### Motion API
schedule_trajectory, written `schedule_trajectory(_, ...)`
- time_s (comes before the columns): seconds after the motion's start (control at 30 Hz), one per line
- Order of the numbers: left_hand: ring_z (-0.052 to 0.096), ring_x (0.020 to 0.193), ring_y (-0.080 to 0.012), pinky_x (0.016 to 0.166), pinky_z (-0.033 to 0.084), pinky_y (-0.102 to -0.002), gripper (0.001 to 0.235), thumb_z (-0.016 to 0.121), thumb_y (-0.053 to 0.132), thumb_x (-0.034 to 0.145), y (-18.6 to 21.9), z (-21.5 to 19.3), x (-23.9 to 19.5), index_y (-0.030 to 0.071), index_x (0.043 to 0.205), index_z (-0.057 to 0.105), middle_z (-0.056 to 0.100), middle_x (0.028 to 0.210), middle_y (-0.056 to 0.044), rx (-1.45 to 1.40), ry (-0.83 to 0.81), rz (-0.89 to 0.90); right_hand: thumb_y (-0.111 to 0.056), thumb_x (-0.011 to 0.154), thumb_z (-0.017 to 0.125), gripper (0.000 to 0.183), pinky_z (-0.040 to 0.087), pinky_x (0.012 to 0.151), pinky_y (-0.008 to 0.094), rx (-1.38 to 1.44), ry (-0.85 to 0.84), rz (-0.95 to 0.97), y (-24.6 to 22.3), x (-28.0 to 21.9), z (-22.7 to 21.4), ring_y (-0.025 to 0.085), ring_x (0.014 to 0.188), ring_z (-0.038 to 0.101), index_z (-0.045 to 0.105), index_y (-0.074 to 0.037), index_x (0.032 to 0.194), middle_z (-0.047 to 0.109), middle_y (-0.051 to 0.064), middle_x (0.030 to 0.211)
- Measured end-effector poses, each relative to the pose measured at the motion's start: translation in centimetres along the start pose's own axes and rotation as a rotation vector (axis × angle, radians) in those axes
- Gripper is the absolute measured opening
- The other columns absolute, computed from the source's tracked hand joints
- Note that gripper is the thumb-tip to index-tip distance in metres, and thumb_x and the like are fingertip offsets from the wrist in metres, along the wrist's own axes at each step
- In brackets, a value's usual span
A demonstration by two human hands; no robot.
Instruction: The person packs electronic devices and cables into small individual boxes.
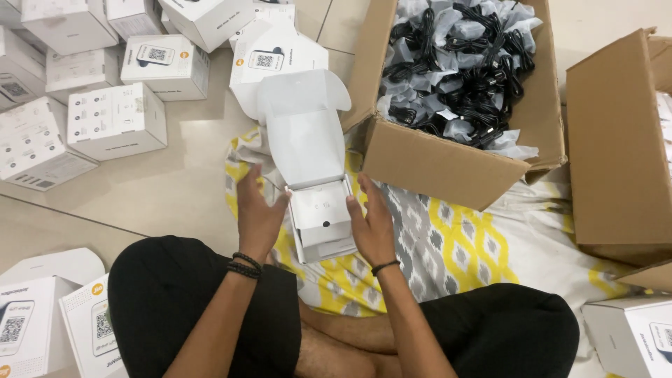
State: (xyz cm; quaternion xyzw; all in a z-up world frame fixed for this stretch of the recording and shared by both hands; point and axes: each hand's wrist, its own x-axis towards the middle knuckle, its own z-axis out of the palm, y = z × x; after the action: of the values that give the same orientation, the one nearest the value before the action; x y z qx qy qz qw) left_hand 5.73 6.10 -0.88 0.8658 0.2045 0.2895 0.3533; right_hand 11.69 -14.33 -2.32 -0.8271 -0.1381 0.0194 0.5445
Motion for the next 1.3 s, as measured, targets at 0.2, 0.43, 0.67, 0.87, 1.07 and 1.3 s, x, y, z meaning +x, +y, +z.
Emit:
schedule_trajectory(0.2,0.066,0.121,-0.0293,0.102,0.054,-0.04,0.062,0.077,0.01,0.081,-6.0,4.0,-0.3,0.0,0.138,0.057,0.068,0.13,-0.017,-0.397,-0.445,-0.665,-0.053,0.099,0.046,0.066,0.039,0.116,0.039,0.139,-0.104,0.247,0.2,6.5,1.9,0.026,0.138,0.054,0.049,-0.01,0.15,0.058,0.012,0.148)
schedule_trajectory(0.43,0.049,0.137,-0.0221,0.117,0.032,-0.037,0.056,0.053,0.032,0.095,-2.1,2.4,2.2,0.008,0.146,0.051,0.059,0.144,-0.007,-0.837,-0.38,-0.544,-0.076,0.094,0.023,0.092,0.022,0.121,0.04,0.519,-0.373,0.375,1.6,10.8,1.8,0.026,0.153,0.029,0.032,-0.011,0.159,0.036,0.01,0.164)
schedule_trajectory(0.67,0.056,0.131,-0.0201,0.112,0.038,-0.041,0.062,0.034,0.055,0.103,0.3,-0.6,1.8,0.007,0.134,0.059,0.064,0.136,-0.007,-0.95,-0.263,-0.547,-0.072,0.098,0.024,0.086,0.037,0.117,0.043,0.849,-0.254,0.334,-1.7,6.7,-3.0,0.027,0.135,0.051,0.047,-0.006,0.148,0.056,0.014,0.144)
schedule_trajectory(0.87,0.062,0.119,-0.0194,0.104,0.045,-0.038,0.061,0.039,0.054,0.101,1.4,-0.8,0.3,0.005,0.126,0.064,0.07,0.123,-0.012,-0.887,-0.356,-0.596,-0.068,0.103,0.024,0.083,0.043,0.113,0.043,0.975,-0.322,0.36,1.4,4.8,-3.6,0.027,0.125,0.059,0.055,0.0,0.139,0.066,0.017,0.131)
schedule_trajectory(1.07,0.055,0.122,-0.0267,0.1,0.049,-0.039,0.065,0.071,0.026,0.087,-0.3,1.9,-2.9,0.004,0.143,0.048,0.053,0.136,-0.016,-0.482,-0.395,-0.515,-0.037,0.094,0.064,0.07,0.04,0.109,0.042,0.338,-0.442,0.178,1.8,2.6,-4.0,0.027,0.135,0.048,0.043,0.0,0.15,0.051,0.017,0.147)
schedule_trajectory(1.3,0.063,0.13,-0.0306,0.108,0.047,-0.035,0.063,0.055,0.031,0.099,0.0,3.4,-5.3,0.002,0.152,0.04,0.062,0.143,-0.022,-0.318,-0.565,-0.618,-0.037,0.095,0.062,0.065,0.054,0.102,0.039,0.088,-0.392,0.333,4.6,-1.7,-2.6,0.027,0.132,0.062,0.044,-0.012,0.153,0.063,0.016,0.143)
